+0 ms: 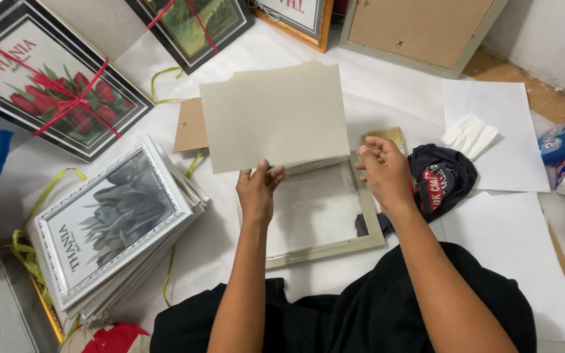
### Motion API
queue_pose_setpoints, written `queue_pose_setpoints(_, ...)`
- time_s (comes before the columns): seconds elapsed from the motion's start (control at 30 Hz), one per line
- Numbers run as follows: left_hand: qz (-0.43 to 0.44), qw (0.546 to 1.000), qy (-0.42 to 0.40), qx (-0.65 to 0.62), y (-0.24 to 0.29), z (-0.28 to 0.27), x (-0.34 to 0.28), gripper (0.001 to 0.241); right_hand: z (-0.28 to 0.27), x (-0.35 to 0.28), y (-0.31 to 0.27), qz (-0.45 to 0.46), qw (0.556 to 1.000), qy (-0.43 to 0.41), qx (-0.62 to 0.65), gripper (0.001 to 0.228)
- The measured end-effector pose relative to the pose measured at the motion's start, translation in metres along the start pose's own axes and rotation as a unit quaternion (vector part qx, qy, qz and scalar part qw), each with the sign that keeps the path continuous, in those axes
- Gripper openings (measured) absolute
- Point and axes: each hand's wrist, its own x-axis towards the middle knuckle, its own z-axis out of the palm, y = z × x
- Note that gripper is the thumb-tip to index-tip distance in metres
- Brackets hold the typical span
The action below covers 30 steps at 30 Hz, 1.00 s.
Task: Cleaning the glass of a picture frame using a brush and a cloth
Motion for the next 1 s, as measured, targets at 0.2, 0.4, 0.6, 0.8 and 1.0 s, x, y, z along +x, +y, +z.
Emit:
queue_pose_setpoints(0.2,0.017,1.0,-0.005,0.003,-0.007,0.044,0.086,0.027,0.005,0.014,0.0,-0.024,0.999,0.028,-0.014,0.028)
queue_pose_setpoints(0.4,-0.032,0.999,-0.002,0.031,-0.013,0.061,0.132,0.03,0.011,0.03,0.014,-0.024,0.999,0.022,-0.028,0.025)
queue_pose_setpoints(0.6,-0.005,0.971,-0.035,0.236,0.017,0.048,0.076,0.096,0.004,0.037,0.009,-0.031,0.997,0.039,-0.064,0.021)
queue_pose_setpoints(0.8,-0.044,0.768,-0.109,0.629,0.067,-0.039,-0.026,0.08,-0.021,0.049,0.01,-0.025,0.993,0.113,-0.032,0.02)
queue_pose_setpoints(1.0,-0.088,0.673,-0.089,0.729,0.049,-0.139,-0.085,0.084,-0.038,0.071,0.072,-0.019,0.96,0.059,-0.272,0.023)
